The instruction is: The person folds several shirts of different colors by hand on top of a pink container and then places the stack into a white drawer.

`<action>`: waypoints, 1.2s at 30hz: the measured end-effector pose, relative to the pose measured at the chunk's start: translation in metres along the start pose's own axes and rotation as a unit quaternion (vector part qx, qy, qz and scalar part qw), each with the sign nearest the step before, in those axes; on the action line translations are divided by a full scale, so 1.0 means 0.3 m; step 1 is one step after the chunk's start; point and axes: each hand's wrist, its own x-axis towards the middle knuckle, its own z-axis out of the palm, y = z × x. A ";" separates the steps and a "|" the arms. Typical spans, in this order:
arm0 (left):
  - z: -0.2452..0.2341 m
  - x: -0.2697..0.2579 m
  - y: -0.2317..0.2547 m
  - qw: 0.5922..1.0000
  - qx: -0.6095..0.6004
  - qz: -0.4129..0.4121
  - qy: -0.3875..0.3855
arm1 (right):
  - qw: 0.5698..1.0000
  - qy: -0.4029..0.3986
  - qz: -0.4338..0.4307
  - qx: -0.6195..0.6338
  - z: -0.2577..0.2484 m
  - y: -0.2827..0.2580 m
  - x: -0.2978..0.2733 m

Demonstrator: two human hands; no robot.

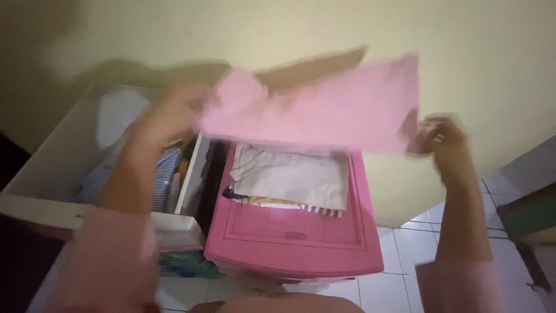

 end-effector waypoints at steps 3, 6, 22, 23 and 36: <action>0.136 -0.137 -0.181 0.937 0.324 -0.091 -0.099 | 0.952 -0.187 0.206 -0.130 0.059 0.135 -0.135; 0.226 -0.209 -0.189 0.899 0.400 -0.136 -0.110 | 0.920 -0.231 0.221 -0.225 0.096 0.192 -0.177; 0.733 -0.168 -0.225 0.851 0.523 0.028 0.044 | 0.910 -0.191 -0.058 -0.364 0.713 -0.111 -0.294; 0.729 -0.168 -0.225 0.852 0.522 0.015 0.039 | 0.911 -0.195 -0.021 -0.362 0.710 -0.117 -0.287; 0.756 -0.181 -0.321 0.872 0.473 -0.041 0.117 | 0.915 -0.315 -0.140 -0.209 0.994 -0.009 0.135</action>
